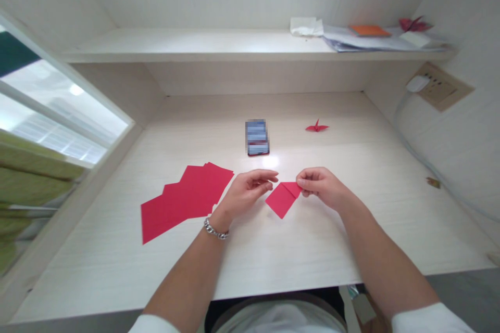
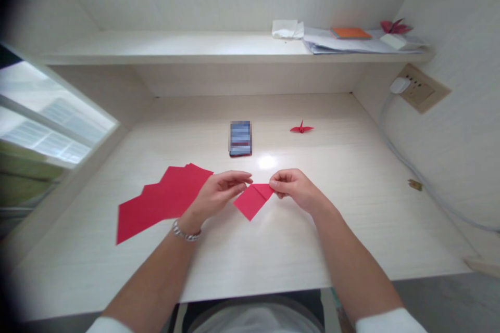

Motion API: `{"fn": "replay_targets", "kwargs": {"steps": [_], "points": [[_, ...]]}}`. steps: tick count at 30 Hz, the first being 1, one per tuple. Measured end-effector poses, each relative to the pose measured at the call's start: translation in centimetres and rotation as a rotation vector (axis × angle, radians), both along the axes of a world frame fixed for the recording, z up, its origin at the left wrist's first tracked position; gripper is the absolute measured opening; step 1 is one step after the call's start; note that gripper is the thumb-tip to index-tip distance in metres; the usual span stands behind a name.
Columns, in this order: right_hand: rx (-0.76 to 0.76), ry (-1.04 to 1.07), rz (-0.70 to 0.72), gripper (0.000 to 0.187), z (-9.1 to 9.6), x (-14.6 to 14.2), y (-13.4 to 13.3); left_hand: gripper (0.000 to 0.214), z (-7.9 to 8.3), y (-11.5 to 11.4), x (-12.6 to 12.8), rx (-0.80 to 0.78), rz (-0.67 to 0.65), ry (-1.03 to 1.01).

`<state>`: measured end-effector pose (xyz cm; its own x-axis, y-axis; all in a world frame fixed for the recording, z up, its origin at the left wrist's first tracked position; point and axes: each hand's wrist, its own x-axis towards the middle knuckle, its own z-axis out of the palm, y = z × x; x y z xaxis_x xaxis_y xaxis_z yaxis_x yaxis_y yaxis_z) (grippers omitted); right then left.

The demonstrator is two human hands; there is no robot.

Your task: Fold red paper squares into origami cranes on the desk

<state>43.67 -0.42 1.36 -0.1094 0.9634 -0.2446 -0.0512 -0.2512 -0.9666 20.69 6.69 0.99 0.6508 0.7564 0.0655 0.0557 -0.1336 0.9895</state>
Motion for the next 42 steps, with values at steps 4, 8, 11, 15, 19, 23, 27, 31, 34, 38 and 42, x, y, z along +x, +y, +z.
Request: {"fn": "replay_targets", "kwargs": {"steps": [4, 8, 11, 15, 19, 23, 27, 31, 34, 38, 42], "points": [[-0.136, 0.185, 0.084, 0.029, -0.6, -1.6, 0.0, 0.018, 0.1, -0.7, 0.8, 0.032, -0.029, -0.113], [-0.166, 0.213, 0.092, 0.030, -1.1, -2.5, 0.2, 0.012, -0.1, -0.6, 0.7, -0.032, -0.022, -0.137], [-0.208, 0.275, 0.063, 0.030, -1.1, -2.6, 0.2, 0.019, -0.2, -0.6, 0.4, -0.100, -0.045, -0.152], [-0.247, 0.339, 0.064, 0.028, -1.2, -2.8, 0.2, 0.019, -0.2, -0.7, 0.3, -0.093, -0.049, -0.162], [-0.191, 0.206, -0.010, 0.029, -1.7, -3.1, 0.6, 0.015, -0.2, -0.4, 0.6, -0.110, 0.043, -0.088], [-0.083, 0.205, -0.234, 0.041, -2.0, -3.1, 1.1, 0.018, -0.6, 0.0, 0.7, -0.249, 0.028, -0.001], [0.037, 0.062, -0.162, 0.037, -2.2, -3.1, 1.0, 0.020, -1.0, 0.2, 0.5, -0.252, -0.011, 0.093], [0.078, -0.115, -0.100, 0.029, -2.6, -3.2, 0.8, 0.021, -1.0, 0.2, 0.5, -0.231, 0.018, 0.110], [0.072, -0.102, -0.093, 0.026, -2.8, -3.3, 0.8, 0.022, -1.1, 0.2, 0.6, -0.265, 0.040, 0.068], [0.052, -0.027, -0.113, 0.028, -2.6, -3.5, 0.8, 0.024, -1.3, 0.3, 0.5, -0.318, 0.056, 0.000], [0.066, 0.083, -0.137, 0.032, -2.2, -3.7, 0.6, 0.018, -1.3, 0.3, 0.4, -0.335, 0.105, -0.056]]}}
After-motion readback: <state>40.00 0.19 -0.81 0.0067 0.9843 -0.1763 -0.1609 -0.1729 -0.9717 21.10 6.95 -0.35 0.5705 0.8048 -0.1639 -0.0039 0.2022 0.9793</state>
